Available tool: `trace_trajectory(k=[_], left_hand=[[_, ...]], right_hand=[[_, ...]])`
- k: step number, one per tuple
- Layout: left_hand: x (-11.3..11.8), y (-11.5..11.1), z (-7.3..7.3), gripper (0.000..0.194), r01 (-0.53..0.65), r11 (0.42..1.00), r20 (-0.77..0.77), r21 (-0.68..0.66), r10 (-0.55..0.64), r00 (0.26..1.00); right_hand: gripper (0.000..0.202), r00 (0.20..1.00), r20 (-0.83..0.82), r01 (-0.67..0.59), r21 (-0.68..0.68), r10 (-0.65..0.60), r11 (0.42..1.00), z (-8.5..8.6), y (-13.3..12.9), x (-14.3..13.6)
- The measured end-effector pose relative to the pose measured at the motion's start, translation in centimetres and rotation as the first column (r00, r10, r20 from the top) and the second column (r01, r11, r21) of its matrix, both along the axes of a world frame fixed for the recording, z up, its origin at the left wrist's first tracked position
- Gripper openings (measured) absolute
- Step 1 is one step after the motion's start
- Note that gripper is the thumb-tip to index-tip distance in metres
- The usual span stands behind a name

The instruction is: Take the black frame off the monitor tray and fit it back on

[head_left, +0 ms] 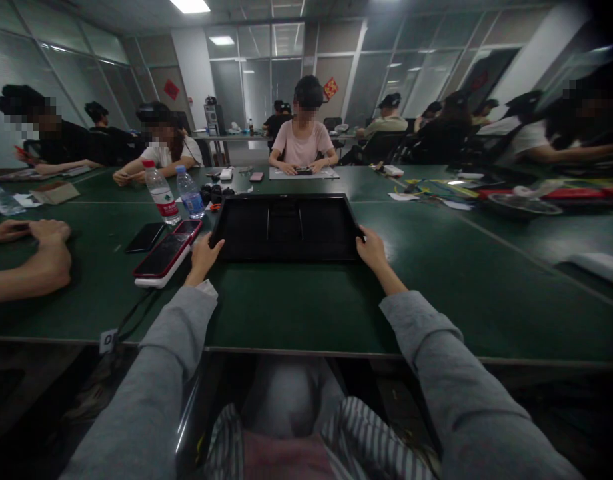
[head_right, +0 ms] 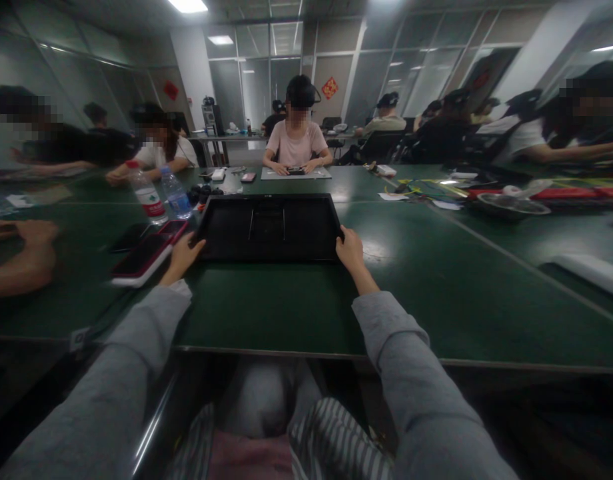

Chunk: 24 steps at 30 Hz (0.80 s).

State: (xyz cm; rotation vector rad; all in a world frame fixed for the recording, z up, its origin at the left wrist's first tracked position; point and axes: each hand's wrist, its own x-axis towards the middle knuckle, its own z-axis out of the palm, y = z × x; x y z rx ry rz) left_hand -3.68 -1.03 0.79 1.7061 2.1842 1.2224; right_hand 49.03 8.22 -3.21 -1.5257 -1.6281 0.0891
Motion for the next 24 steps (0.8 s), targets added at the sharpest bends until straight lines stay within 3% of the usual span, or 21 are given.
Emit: trace_trajectory(k=[3,8,13,19,24], left_hand=[[-0.5,0.4,0.1,0.051,-0.01,0.999,0.093,-0.042,0.013,0.996],[-1.4,1.6,-0.1,0.051,-0.017,0.992,0.122,-0.121,0.032,0.992],[-2.9,2.3,-0.2,0.047,0.006,0.994,0.169,-0.112,0.013,0.986],[-2.5,0.6,0.2,0.049,-0.147,0.983,-0.046,-0.114,0.142,0.989],[-0.7,-0.7,0.5,0.047,-0.198,0.976,-0.149,-0.092,0.183,0.972]], right_hand=[[0.06,1.0,-0.024,0.008,-0.012,-0.008,1.0,-0.1,-0.2,-0.2],[0.06,0.994,-0.11,-0.02,0.005,0.02,1.0,-0.4,-0.3,-0.5],[0.063,0.993,-0.115,-0.036,-0.057,0.03,0.998,-0.4,-0.4,-0.5],[0.063,0.998,-0.049,-0.048,-0.04,0.046,0.998,-0.1,-0.9,-0.9],[0.061,0.99,0.131,0.049,-0.016,-0.047,0.999,0.9,-2.5,-1.9]])
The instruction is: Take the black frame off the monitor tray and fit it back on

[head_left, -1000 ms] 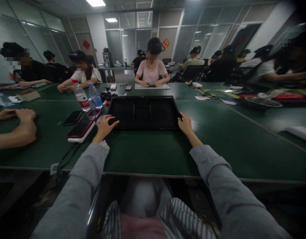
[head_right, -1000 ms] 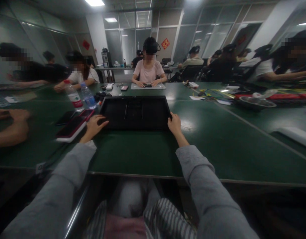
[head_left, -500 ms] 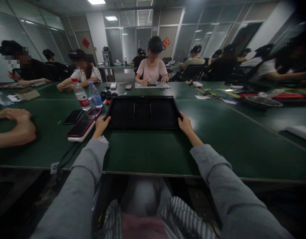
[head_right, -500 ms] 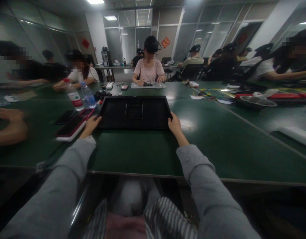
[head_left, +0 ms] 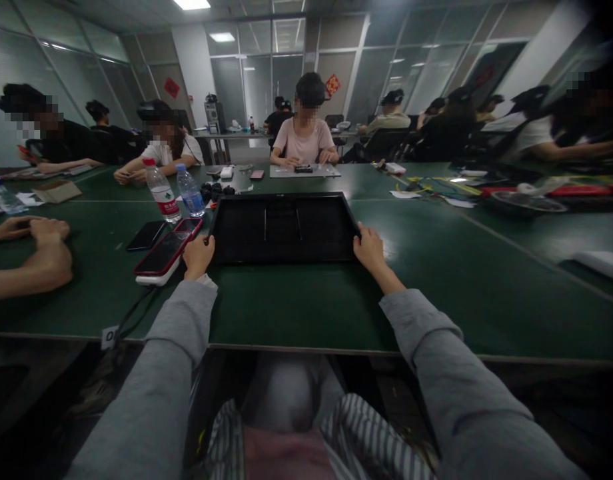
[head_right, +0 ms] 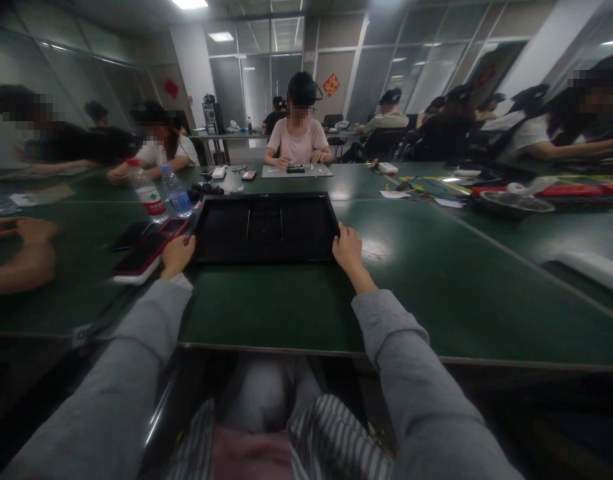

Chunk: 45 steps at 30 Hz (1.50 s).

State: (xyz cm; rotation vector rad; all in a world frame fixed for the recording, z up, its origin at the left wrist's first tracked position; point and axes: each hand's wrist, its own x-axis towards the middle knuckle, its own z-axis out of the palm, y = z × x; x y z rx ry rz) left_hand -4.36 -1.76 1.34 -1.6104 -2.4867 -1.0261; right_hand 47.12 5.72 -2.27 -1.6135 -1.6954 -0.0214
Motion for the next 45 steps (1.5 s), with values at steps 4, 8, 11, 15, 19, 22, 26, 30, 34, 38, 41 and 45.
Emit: trace_trajectory(k=[4,8,11,15,19,22,26,30,34,38,41,45], left_hand=[[1.2,-0.3,0.4,0.053,0.038,0.988,-0.151,0.149,-0.015,0.988],[3.2,-0.4,1.0,0.057,0.055,0.969,-0.246,0.239,0.005,0.969],[6.0,-0.6,1.1,0.054,0.12,0.961,-0.295,0.249,-0.043,0.954],[10.2,-0.6,0.9,0.052,0.284,0.943,-0.361,0.174,-0.208,0.909],[12.8,-0.5,0.4,0.054,0.39,0.917,-0.403,0.09,-0.324,0.856],[13.1,-0.4,0.1,0.055,0.378,0.925,-0.389,0.033,-0.337,0.857],[12.9,-0.3,0.1,0.054,0.371,0.927,-0.373,-0.048,-0.362,0.854],[12.9,-0.1,0.1,0.054,0.366,0.926,-0.382,-0.092,-0.372,0.846],[12.9,-0.2,0.0,0.058,0.371,0.924,-0.41,-0.095,-0.375,0.831],[13.0,-0.1,-0.1,0.063,0.359,0.927,-0.404,-0.107,-0.371,0.836],[13.0,0.2,-0.1,0.07,0.328,0.931,-0.385,-0.161,-0.366,0.847],[12.7,0.8,0.1,0.079,0.327,0.901,-0.332,-0.283,-0.412,0.848]], right_hand=[[0.062,0.991,0.117,0.056,0.059,-0.062,0.997,1.2,-1.5,-0.9],[0.062,0.972,0.204,0.095,0.105,-0.114,0.99,2.2,-2.7,-2.5],[0.061,0.96,0.263,0.07,0.097,-0.094,0.993,2.6,-3.4,-5.1],[0.061,0.954,0.299,-0.027,0.057,0.008,0.998,2.6,-4.3,-9.7],[0.062,0.947,0.308,-0.107,0.013,0.097,0.994,2.4,-5.0,-13.0],[0.059,0.942,0.312,-0.121,-0.028,0.123,0.992,2.3,-5.1,-13.6],[0.057,0.934,0.331,-0.123,-0.048,0.132,0.991,2.1,-4.9,-13.5],[0.057,0.928,0.348,-0.114,-0.068,0.13,0.991,2.0,-4.7,-13.4],[0.06,0.917,0.358,-0.146,-0.11,0.176,0.983,2.0,-4.3,-13.4],[0.067,0.901,0.371,-0.168,-0.178,0.224,0.97,2.2,-4.0,-13.2],[0.071,0.9,0.369,-0.146,-0.244,0.231,0.959,2.3,-3.8,-13.2],[0.072,0.898,0.365,-0.122,-0.334,0.247,0.935,2.5,-3.3,-13.2]])
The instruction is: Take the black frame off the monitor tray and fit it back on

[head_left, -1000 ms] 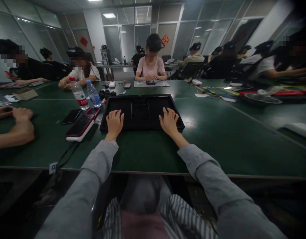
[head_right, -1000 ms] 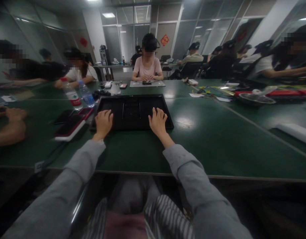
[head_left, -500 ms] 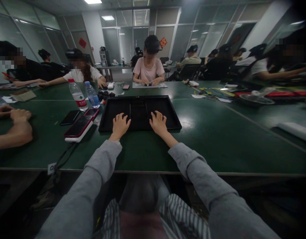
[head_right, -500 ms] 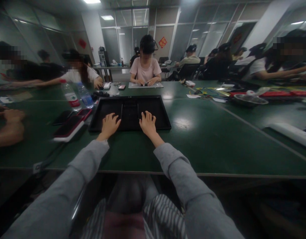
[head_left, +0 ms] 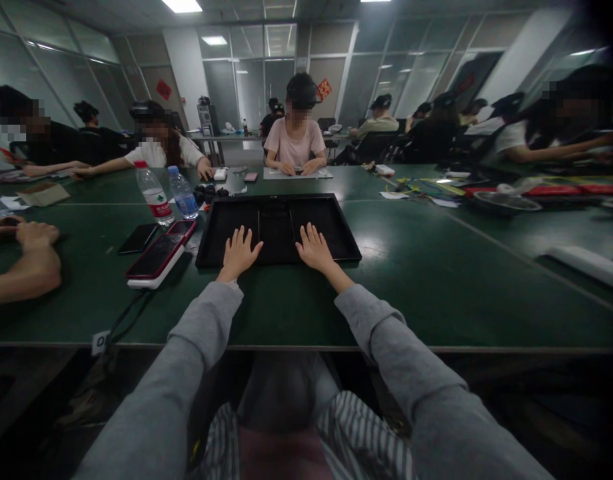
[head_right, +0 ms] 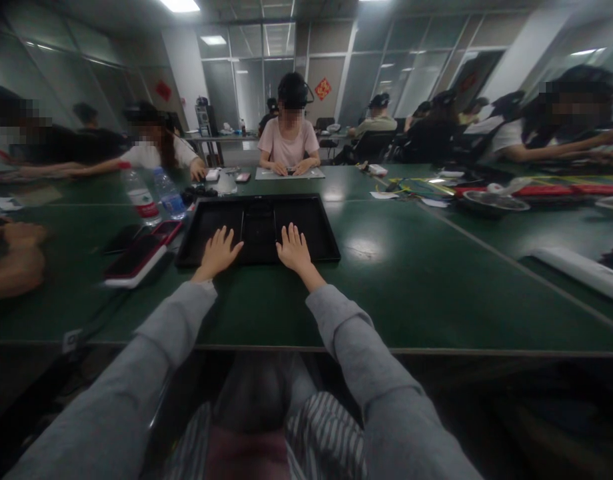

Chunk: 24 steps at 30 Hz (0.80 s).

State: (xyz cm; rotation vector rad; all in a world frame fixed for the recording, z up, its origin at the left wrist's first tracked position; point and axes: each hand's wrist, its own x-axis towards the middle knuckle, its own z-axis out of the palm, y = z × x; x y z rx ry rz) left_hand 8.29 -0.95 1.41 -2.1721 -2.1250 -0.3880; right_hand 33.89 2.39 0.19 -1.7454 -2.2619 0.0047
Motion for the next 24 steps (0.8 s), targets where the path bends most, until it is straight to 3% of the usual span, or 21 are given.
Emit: trace_trajectory(k=[4,11,24], left_hand=[[-0.2,0.4,0.2,0.081,0.011,0.997,-0.006,-0.074,-0.012,1.0],[-0.3,0.4,0.5,0.079,0.033,0.995,0.024,-0.094,-0.031,0.999],[-0.4,0.3,-0.6,0.066,0.027,0.996,0.084,0.084,-0.034,0.996]], right_hand=[[0.071,0.999,0.036,0.006,-0.055,-0.004,0.998,0.0,0.4,0.0],[0.07,1.0,0.002,-0.013,-0.015,0.013,1.0,-0.5,0.7,0.1],[0.066,0.999,-0.031,-0.01,0.049,0.011,0.999,-0.4,0.2,0.1]])
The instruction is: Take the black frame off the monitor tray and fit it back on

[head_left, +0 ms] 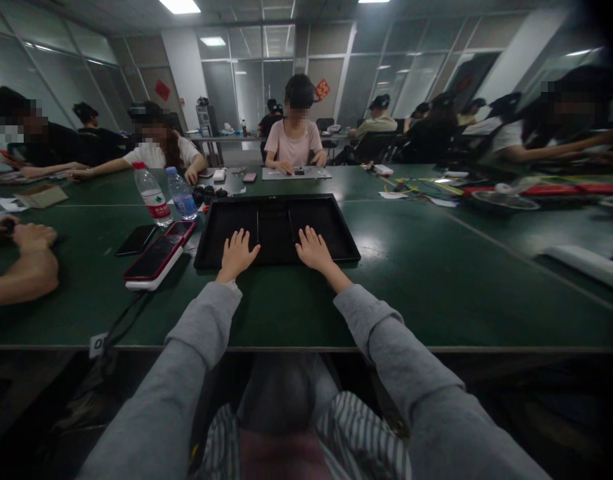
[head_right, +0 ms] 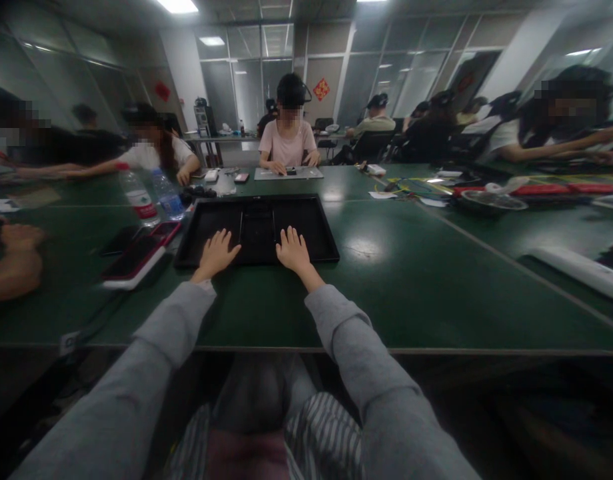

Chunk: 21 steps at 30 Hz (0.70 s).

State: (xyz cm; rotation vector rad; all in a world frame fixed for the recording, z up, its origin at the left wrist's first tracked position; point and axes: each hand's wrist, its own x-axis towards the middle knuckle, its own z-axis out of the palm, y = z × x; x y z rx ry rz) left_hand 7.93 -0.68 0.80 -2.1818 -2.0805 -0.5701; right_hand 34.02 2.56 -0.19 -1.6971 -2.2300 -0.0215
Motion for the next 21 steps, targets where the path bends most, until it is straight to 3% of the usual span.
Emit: trace_trajectory(k=[7,11,15,18,21], left_hand=[[-1.9,-0.1,0.7,0.049,0.007,0.994,0.088,0.112,-0.017,0.996],[-5.4,-0.3,1.2,0.047,-0.128,0.972,0.112,0.196,0.108,0.988],[-9.9,0.0,0.3,0.057,-0.233,0.953,0.236,0.196,0.185,0.954],[-12.6,0.7,-0.5,0.06,-0.304,0.95,0.451,0.066,0.243,0.859],[-14.2,1.5,-1.1,0.061,-0.303,0.953,0.639,-0.014,0.242,0.731]], right_hand=[[0.06,0.999,-0.051,0.016,0.062,-0.013,0.998,0.2,-0.7,0.0],[0.055,0.994,-0.103,-0.014,0.074,0.022,0.997,0.2,-0.9,0.5],[0.048,0.981,-0.178,-0.064,0.101,0.082,0.993,0.7,-0.8,1.6],[0.051,0.957,-0.282,-0.014,0.199,0.071,0.98,1.5,-0.3,3.8],[0.056,0.9,-0.435,0.163,0.297,-0.019,0.941,1.9,0.6,7.6]])
